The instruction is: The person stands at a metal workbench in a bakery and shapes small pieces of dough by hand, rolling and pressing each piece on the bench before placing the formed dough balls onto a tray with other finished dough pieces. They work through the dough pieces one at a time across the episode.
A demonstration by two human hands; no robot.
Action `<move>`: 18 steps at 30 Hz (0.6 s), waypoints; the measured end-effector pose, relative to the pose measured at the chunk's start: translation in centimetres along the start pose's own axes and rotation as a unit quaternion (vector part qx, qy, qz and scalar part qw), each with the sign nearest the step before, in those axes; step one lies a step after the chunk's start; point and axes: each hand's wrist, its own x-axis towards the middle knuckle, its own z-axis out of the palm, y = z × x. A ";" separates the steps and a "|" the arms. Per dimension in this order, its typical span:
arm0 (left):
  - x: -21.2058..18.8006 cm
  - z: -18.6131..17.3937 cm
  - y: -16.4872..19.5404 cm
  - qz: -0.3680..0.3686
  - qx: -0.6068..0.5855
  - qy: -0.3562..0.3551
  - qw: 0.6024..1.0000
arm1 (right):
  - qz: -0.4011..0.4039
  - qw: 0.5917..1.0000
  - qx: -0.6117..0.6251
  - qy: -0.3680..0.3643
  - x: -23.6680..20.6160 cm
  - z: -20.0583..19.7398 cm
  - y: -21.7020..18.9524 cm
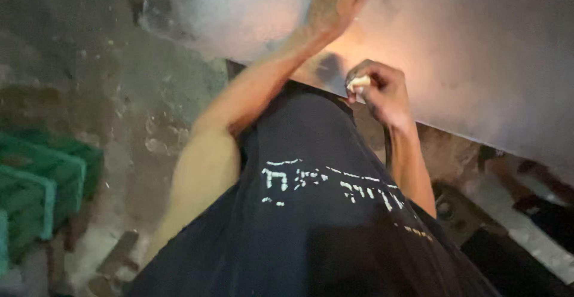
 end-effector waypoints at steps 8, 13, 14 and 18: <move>-4.7 -9.2 -6.4 0.213 0.168 -0.142 0.952 | -0.124 0.760 -0.620 0.154 -1.4 -6.1 6.2; -4.3 -5.2 -4.6 0.218 0.071 -0.182 0.956 | -0.181 0.767 -0.572 0.227 3.4 -3.6 9.4; -4.9 -5.7 -4.3 0.200 0.050 -0.196 0.959 | -0.179 0.778 -0.561 0.219 3.0 -2.8 9.9; -7.6 -11.2 -5.9 0.169 0.033 -0.237 0.956 | -0.162 0.817 -0.533 0.152 -0.5 -2.7 10.8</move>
